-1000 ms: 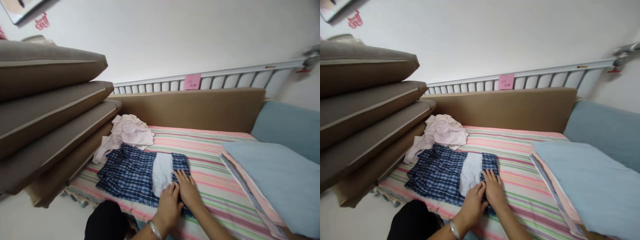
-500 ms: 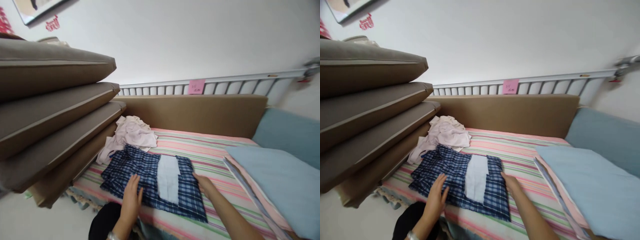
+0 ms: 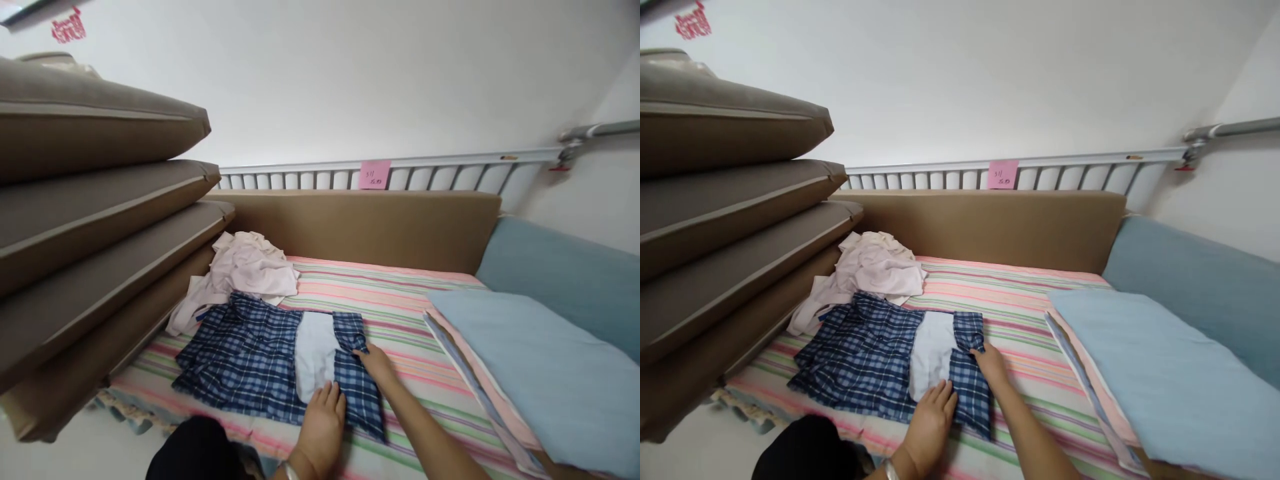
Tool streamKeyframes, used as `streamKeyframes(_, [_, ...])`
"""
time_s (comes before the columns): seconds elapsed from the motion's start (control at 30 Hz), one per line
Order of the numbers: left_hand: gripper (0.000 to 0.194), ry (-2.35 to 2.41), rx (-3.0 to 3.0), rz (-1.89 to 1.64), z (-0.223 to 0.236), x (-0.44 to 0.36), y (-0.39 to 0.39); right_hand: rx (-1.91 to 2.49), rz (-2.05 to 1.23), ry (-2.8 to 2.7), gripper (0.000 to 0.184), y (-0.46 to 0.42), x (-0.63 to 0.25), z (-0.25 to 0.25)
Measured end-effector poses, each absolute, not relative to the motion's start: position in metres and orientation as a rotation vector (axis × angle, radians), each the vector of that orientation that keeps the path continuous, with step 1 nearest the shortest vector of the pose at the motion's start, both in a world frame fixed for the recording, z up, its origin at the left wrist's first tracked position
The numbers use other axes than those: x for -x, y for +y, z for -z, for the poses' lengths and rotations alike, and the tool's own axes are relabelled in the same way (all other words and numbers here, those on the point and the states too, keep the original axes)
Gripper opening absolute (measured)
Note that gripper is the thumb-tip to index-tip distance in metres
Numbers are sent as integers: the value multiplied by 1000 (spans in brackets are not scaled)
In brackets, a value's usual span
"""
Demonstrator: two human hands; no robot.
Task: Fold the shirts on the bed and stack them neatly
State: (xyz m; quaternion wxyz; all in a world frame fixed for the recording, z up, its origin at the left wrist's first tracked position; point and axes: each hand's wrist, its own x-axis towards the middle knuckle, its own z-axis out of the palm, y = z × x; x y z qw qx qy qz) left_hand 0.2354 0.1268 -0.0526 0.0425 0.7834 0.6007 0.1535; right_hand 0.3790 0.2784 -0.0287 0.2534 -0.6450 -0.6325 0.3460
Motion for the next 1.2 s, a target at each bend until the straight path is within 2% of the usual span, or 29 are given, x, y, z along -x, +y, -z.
streamKeyframes(0.23, [34,1816,-2409,-490,41,-271,134,1796,-730,-1802,17,284,-416,24])
streamKeyframes(0.43, [34,1609,-2345,-467,26,-333,138,1891,-641,-1823,25,281,-489,17])
streamKeyframes(0.53, [34,1407,-2328,-497,15,-339,131,1963,-631,-1834,25,276,-514,16])
streamKeyframes(0.63, [45,1320,-2327,-658,3,-314,127,2018,-499,-1896,35,267,-515,12])
streamKeyframes(0.8, [44,1875,-2275,-637,-6,-227,146,1686,-2,-2124,51,237,-469,13])
streamKeyframes(0.97, [45,2333,-2162,-396,15,-153,163,1389,17,-2386,46,214,-426,52])
streamKeyframes(1.2, [46,2406,-2063,-299,47,-130,159,1370,126,-2415,46,219,-428,78])
